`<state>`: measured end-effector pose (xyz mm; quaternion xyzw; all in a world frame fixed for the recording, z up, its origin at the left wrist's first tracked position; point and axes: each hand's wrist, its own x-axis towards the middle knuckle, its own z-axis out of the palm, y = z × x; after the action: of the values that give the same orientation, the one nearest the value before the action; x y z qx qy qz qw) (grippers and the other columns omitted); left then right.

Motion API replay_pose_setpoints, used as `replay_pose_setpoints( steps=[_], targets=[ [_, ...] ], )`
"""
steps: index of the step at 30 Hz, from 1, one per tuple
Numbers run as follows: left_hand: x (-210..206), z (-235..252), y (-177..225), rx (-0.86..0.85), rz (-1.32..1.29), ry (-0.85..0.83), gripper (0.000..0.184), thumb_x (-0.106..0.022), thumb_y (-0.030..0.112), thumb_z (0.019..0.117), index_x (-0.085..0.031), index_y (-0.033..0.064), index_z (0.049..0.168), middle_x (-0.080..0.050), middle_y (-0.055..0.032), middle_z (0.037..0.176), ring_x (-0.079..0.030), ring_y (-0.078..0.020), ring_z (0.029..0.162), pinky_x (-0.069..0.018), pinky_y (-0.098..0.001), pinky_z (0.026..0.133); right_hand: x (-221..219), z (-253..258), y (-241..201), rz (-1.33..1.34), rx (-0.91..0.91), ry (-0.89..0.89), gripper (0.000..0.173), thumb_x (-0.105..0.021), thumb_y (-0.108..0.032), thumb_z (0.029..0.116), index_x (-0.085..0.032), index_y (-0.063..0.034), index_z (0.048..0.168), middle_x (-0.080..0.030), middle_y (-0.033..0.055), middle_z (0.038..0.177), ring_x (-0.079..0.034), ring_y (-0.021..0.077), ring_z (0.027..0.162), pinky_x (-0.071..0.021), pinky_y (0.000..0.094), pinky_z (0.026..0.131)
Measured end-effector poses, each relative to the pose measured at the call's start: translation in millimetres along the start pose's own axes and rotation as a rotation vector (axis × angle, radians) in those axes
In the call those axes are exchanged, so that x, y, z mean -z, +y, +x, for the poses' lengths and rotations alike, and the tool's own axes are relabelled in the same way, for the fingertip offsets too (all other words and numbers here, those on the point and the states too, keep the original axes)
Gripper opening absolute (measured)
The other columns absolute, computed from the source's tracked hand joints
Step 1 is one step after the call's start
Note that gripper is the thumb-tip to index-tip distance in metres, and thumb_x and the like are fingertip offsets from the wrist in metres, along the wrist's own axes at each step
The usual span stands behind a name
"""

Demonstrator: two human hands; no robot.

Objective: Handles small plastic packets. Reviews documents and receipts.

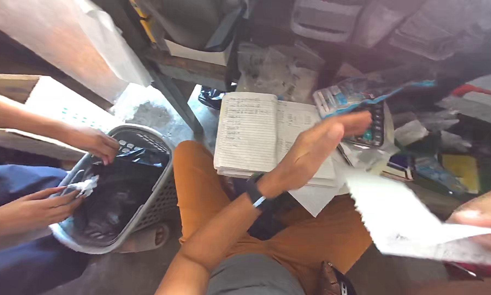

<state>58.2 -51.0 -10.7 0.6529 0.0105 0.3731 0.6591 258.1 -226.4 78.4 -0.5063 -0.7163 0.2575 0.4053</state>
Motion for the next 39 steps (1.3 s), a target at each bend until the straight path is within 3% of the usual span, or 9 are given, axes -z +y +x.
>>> replay_pose_setpoints(
  steps=[3,5,9,12,16,19,25,29,39],
  targets=[
    [14,-45,31,-0.037,-0.031,-0.204,0.103,-0.050,0.073,0.0914,-0.047,-0.0185,0.139,-0.069,-0.0194,0.124,-0.066,-0.0166,0.116,-0.0525,-0.0336,0.103,-47,31,-2,0.078,0.064,-0.010,0.018,-0.066,-0.016,0.1003,-0.071,-0.0178,0.118,-0.072,-0.0118,0.108,-0.066,-0.0054,0.096,-0.0550,0.0112,0.082],
    [22,-81,34,0.023,-0.076,-0.195,0.082,-0.064,0.044,0.0979,-0.038,-0.0172,0.146,-0.065,-0.0170,0.131,-0.063,-0.0107,0.119,-0.0512,-0.0285,0.105,-90,52,3,0.102,0.093,0.088,0.012,-0.067,-0.015,0.1002,-0.070,-0.0138,0.112,-0.072,-0.0104,0.100,-0.064,-0.0080,0.086,-0.0543,0.0077,0.075],
    [43,-148,24,0.267,-0.117,0.163,0.024,-0.051,0.018,0.1074,-0.065,0.0173,0.127,-0.072,0.0136,0.118,-0.066,0.0040,0.108,-0.0558,-0.0211,0.096,-161,88,26,0.055,0.019,0.175,0.020,-0.067,-0.016,0.0984,-0.071,0.0018,0.108,-0.074,0.0014,0.092,-0.068,-0.0032,0.080,-0.0577,0.0122,0.074],
    [65,-179,20,0.360,-0.196,0.435,0.026,-0.051,0.014,0.1064,-0.063,0.0083,0.129,-0.076,-0.0036,0.116,-0.073,-0.0181,0.106,-0.0603,-0.0388,0.096,-196,111,56,-0.320,-0.008,0.222,0.037,-0.065,-0.028,0.1001,-0.070,-0.0027,0.127,-0.069,0.0145,0.127,-0.068,0.0223,0.116,-0.0567,0.0392,0.096],
    [92,-195,28,0.379,-0.166,0.651,0.018,-0.057,0.018,0.1012,-0.069,0.0143,0.115,-0.078,-0.0025,0.101,-0.076,-0.0156,0.087,-0.0635,-0.0331,0.082,-228,132,87,-0.640,-0.048,0.033,0.065,-0.049,-0.047,0.1042,-0.047,-0.0041,0.153,-0.030,0.0236,0.165,-0.024,0.0420,0.154,-0.0170,0.0771,0.115],
    [113,-194,30,0.410,-0.160,0.820,0.022,-0.051,0.016,0.0977,-0.072,0.0185,0.104,-0.075,0.0052,0.083,-0.070,-0.0067,0.069,-0.0608,-0.0257,0.069,-247,129,99,-0.712,-0.095,-0.073,0.070,-0.041,-0.054,0.1049,-0.044,-0.0051,0.156,-0.027,0.0211,0.167,-0.024,0.0377,0.155,-0.0128,0.0773,0.116],
    [128,-196,25,0.437,-0.188,1.063,0.049,-0.065,0.015,0.0933,-0.050,-0.0002,0.137,-0.065,0.0041,0.085,-0.063,-0.0057,0.071,-0.0573,-0.0242,0.070,-252,125,110,-0.776,0.015,-0.082,0.095,-0.038,-0.074,0.0945,-0.048,0.0018,0.151,-0.039,0.0337,0.156,-0.036,0.0517,0.146,-0.0197,0.0828,0.109],
    [129,-202,28,0.528,-0.036,1.102,0.039,-0.066,0.007,0.0929,-0.057,0.0001,0.131,-0.065,0.0029,0.089,-0.060,-0.0038,0.071,-0.0521,-0.0206,0.066,-242,130,102,-0.663,0.018,-0.238,0.106,-0.086,-0.047,0.0740,-0.040,0.0046,0.154,-0.025,0.0445,0.156,-0.023,0.0628,0.146,-0.0084,0.0869,0.107],
    [189,-226,172,0.131,0.434,1.454,0.043,-0.035,0.028,0.1090,-0.043,0.0072,0.146,-0.070,0.0016,0.099,-0.066,-0.0078,0.076,-0.0589,-0.0270,0.074,-234,138,100,-0.522,0.047,-0.399,0.088,-0.074,-0.051,0.0887,-0.042,-0.0035,0.156,-0.024,0.0419,0.158,-0.021,0.0601,0.148,-0.0041,0.0846,0.110]
  ],
)
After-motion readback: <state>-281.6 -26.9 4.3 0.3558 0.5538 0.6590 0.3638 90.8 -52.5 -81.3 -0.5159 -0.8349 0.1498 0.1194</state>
